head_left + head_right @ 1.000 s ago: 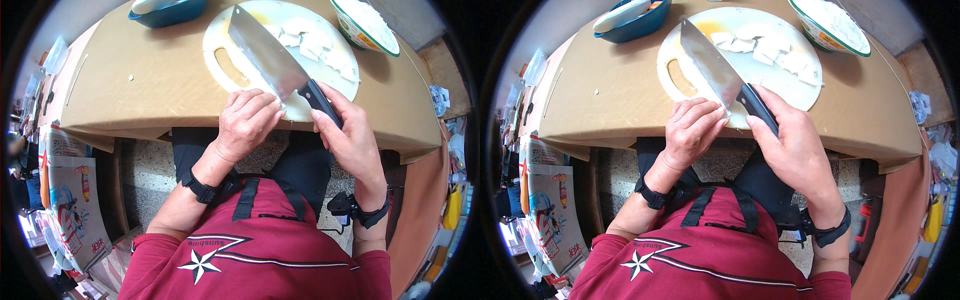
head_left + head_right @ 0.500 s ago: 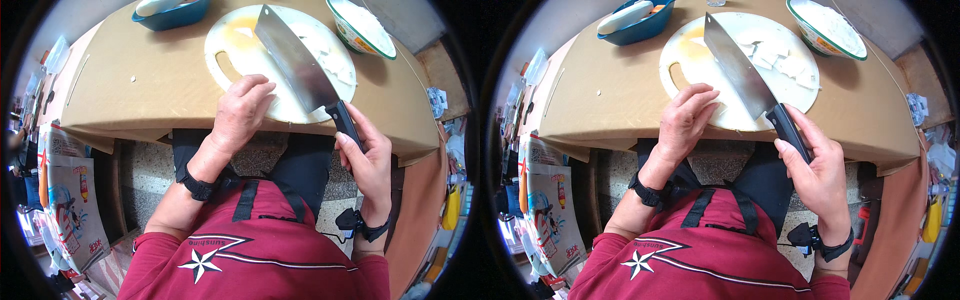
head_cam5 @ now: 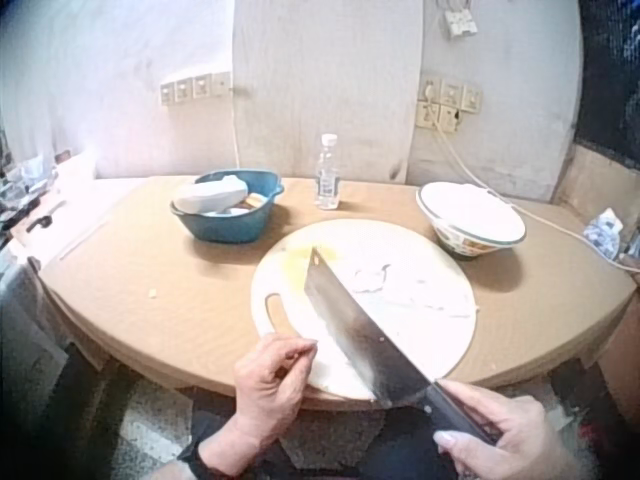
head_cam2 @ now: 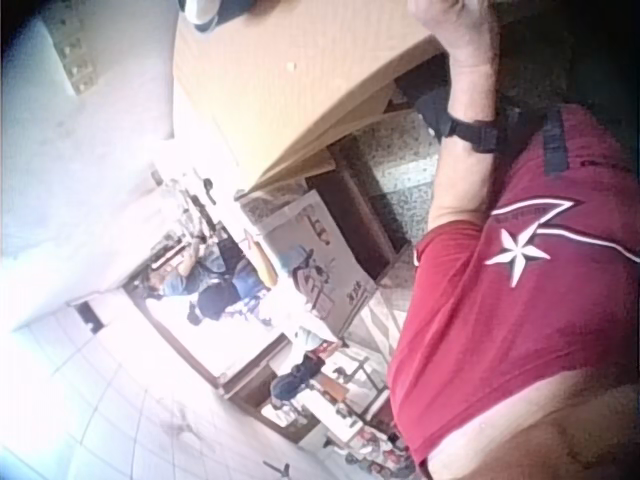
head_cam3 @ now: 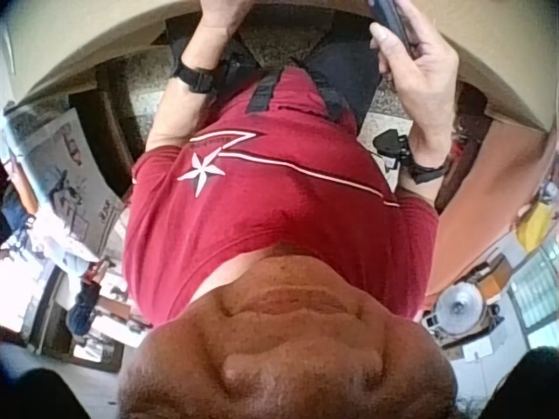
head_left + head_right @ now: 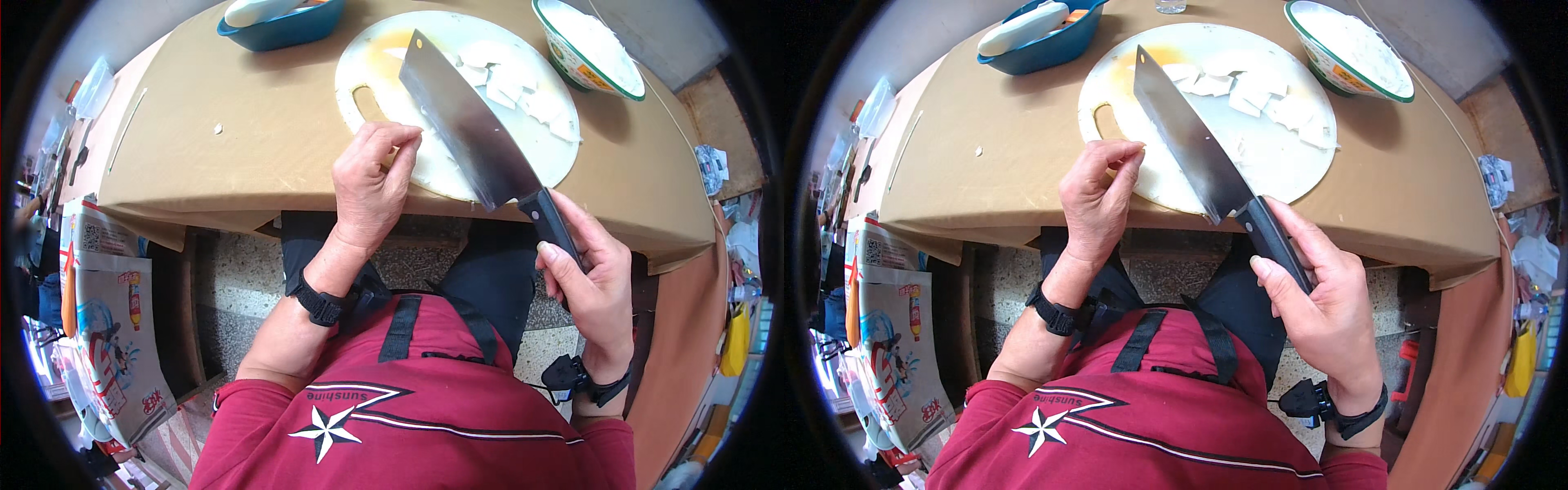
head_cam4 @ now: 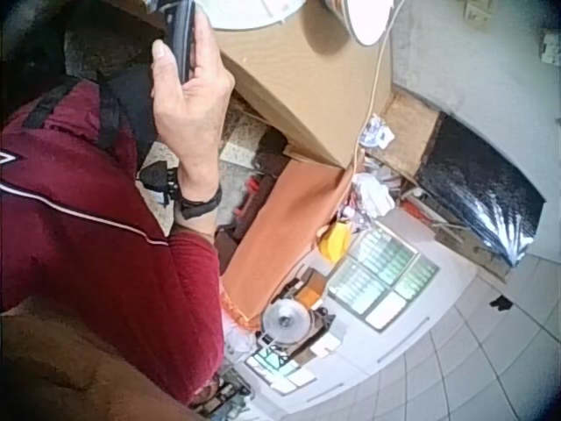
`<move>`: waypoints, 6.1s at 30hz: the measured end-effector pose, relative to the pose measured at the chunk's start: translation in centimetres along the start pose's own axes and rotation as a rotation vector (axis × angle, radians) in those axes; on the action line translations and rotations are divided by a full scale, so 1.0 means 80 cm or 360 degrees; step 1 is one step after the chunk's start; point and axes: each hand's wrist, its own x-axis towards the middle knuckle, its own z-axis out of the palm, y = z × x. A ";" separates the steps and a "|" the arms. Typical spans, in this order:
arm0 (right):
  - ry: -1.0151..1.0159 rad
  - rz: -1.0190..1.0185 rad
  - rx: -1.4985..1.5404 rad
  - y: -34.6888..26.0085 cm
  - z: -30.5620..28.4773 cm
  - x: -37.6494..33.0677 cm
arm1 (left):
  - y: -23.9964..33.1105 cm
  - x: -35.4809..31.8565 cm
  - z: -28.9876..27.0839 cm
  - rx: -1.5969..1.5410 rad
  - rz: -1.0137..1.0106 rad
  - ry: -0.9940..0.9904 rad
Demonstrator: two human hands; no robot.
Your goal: Chopping white vegetables on a circular cutting board using a large cleaver-style kitchen knife.
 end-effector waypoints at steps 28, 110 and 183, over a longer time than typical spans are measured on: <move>0.0127 -0.0078 -0.0212 -0.001 0.007 0.005 | -0.002 -0.001 0.014 0.0651 0.0356 -0.0170; 0.0124 -0.0057 -0.0215 0.004 0.011 0.050 | 0.004 -0.002 0.012 0.0540 0.0435 -0.0223; 0.0240 -0.0026 0.0892 0.094 0.007 0.048 | 0.027 -0.035 0.026 0.0911 0.0660 -0.0810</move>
